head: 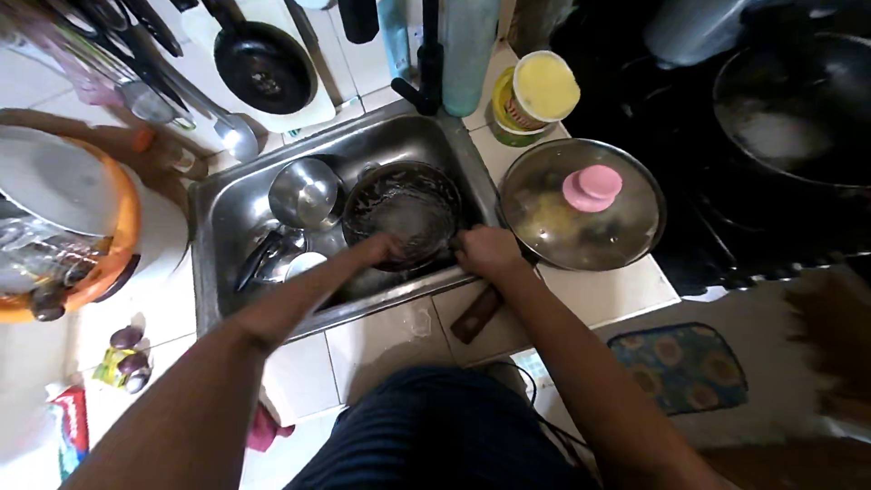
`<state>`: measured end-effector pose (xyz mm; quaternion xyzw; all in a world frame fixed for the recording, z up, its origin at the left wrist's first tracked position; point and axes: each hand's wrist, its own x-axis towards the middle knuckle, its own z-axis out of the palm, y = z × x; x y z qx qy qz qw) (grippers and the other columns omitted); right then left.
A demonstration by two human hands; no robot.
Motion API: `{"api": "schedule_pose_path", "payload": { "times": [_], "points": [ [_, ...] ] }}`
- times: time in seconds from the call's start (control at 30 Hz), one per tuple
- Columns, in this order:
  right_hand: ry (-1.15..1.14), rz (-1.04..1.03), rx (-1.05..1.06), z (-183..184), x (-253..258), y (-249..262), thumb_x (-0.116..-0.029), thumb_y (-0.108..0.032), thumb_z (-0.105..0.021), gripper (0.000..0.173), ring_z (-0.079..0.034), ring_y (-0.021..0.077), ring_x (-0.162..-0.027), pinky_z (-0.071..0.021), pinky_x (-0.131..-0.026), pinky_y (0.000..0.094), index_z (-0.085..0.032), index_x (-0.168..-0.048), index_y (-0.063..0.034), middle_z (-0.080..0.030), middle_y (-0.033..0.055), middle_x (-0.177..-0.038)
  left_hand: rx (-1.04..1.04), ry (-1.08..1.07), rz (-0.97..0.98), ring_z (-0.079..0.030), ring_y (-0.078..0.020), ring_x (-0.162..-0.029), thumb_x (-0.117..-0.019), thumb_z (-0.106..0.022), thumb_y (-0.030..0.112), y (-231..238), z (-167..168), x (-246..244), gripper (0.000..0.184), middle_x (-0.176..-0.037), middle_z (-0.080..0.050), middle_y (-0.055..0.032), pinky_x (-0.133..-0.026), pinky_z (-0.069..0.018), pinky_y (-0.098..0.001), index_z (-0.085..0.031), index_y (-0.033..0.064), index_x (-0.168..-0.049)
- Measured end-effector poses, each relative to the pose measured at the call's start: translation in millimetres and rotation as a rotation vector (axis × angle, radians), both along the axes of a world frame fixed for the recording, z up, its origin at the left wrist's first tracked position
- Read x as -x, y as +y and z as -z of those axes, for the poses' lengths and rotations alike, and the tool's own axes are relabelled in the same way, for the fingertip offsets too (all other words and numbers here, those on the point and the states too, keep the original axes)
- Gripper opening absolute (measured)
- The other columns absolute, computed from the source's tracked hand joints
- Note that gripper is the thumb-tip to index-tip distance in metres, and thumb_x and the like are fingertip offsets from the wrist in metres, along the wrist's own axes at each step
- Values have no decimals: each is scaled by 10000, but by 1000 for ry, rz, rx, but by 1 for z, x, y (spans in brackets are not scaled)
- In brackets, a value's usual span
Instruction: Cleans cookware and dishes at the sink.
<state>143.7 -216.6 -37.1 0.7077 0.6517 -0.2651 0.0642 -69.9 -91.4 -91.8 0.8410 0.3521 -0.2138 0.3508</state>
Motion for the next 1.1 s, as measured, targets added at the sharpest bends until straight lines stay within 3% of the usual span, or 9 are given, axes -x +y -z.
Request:
{"api": "schedule_pose_path", "payload": {
  "times": [0.07,0.17,0.27,0.37,0.53,0.73,0.87,0.93,1.1],
  "points": [
    [-9,0,-16,2,0,0,-1012,-266,-599,316,-662,458,-1076,-519,-838,642,-693,-1221,-49,-665,251,-1202,-228,139,0,-583,-460,-1256,-1024,-540,14,22,7,37,230,-1292,-641,-275,-1082,-438,-617,-706,-54,-1168],
    [-12,3,-24,0,2,-2,-1012,-258,-599,313,-661,460,-1077,-514,-837,641,-693,-1213,-37,-666,258,-1193,-279,377,-87,-576,-489,-1252,-1020,-552,44,-6,0,5,250,-1310,-615,-301,-1031,-463,-645,-662,-84,-1205],
    [-7,0,-39,0,0,-1,-1010,-254,-603,313,-659,472,-1076,-512,-832,650,-696,-1196,-20,-670,267,-1180,-115,165,-97,-598,-469,-1224,-985,-616,53,-43,0,-49,259,-1286,-625,-302,-1042,-466,-624,-669,-70,-1207],
    [5,-4,-26,-1,-2,0,-1000,-255,-624,308,-657,478,-1076,-506,-836,664,-705,-1170,-11,-677,273,-1154,-27,26,-23,-607,-466,-1197,-990,-588,12,-42,3,-38,241,-1247,-638,-305,-1039,-456,-623,-683,-60,-1199],
    [14,18,-38,0,-1,0,-990,-250,-631,272,-670,464,-1056,-510,-822,658,-716,-1121,-28,-701,252,-1090,-263,457,-124,-555,-483,-1280,-998,-571,15,-29,-9,15,260,-1373,-579,-284,-1035,-471,-638,-646,-95,-1221],
    [-10,55,-15,-4,5,1,-984,-247,-633,269,-674,461,-1041,-510,-813,653,-719,-1080,-11,-703,255,-1069,-79,159,0,-614,-462,-1185,-959,-644,37,-53,-11,-33,210,-1227,-649,-289,-1016,-469,-639,-691,-63,-1138],
    [2,84,-12,-4,6,0,-977,-251,-639,256,-674,458,-1041,-509,-805,660,-725,-1072,-29,-706,248,-1071,-276,403,-51,-546,-479,-1290,-983,-590,-5,-30,-15,23,262,-1372,-579,-288,-1054,-463,-620,-654,-85,-1224],
    [8,96,-19,-4,7,-2,-972,-249,-638,257,-674,459,-1042,-509,-801,661,-722,-1085,-34,-706,246,-1075,-303,491,-98,-517,-481,-1321,-995,-574,10,-32,-18,14,276,-1419,-546,-276,-1055,-462,-628,-648,-83,-1243],
    [-20,115,19,-7,11,-1,-975,-251,-636,257,-678,446,-1050,-514,-810,654,-729,-1098,-47,-710,236,-1088,-96,276,3,-602,-464,-1210,-981,-618,67,-55,-17,-42,245,-1261,-632,-288,-1004,-471,-660,-657,-69,-1180]
  ]
}}
